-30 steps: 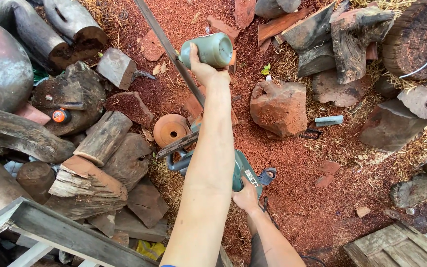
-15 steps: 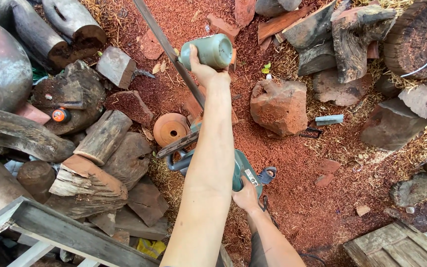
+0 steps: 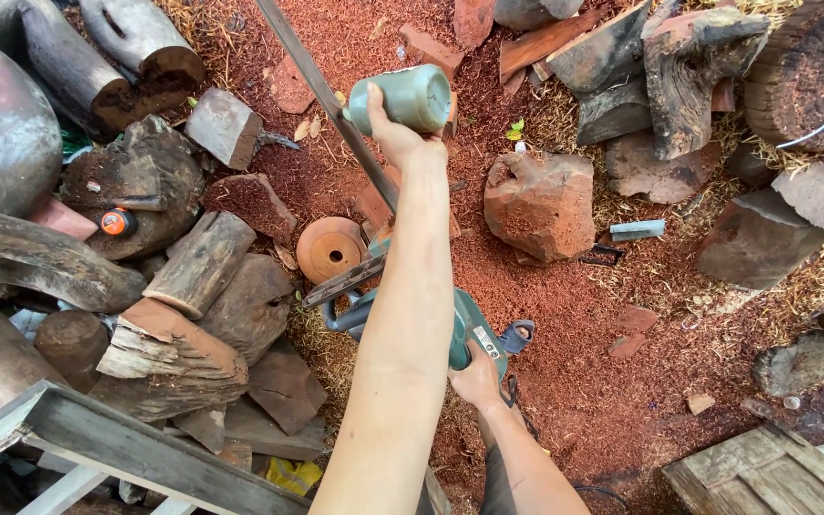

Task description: Cutting and shaping pieces of wood using an electric chainsaw.

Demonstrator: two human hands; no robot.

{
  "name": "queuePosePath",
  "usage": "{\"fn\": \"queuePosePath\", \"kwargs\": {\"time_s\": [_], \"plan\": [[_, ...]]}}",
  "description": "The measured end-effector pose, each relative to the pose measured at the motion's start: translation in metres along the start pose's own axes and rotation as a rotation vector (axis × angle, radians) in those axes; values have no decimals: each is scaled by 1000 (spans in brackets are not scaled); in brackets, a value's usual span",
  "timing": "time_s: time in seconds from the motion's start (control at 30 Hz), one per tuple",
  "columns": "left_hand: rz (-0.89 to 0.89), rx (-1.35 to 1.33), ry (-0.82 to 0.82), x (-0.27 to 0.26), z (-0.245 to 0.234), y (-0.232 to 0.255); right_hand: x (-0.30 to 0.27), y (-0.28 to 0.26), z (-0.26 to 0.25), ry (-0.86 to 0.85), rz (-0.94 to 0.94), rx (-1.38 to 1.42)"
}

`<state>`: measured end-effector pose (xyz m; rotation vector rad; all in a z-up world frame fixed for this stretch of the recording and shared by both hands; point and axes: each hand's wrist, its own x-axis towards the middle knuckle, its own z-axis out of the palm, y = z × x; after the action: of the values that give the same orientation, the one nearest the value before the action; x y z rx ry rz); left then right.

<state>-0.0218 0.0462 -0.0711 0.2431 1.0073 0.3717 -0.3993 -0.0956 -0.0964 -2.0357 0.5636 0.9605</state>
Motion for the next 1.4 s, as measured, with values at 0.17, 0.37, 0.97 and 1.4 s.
{"fn": "queuePosePath", "kwargs": {"time_s": [0.17,0.37,0.97,1.4], "plan": [[80,126,-214,-45,-11,17,10,26,11,66,-113,26],[318,287,-429,-110,-63,118,-12,-4,4,100,-101,41],[1183,1161,504,277,-290,475,28,164,-3,224,40,5],[1438,1123,32,454,-369,519,-14,141,-6,156,12,-142]]}}
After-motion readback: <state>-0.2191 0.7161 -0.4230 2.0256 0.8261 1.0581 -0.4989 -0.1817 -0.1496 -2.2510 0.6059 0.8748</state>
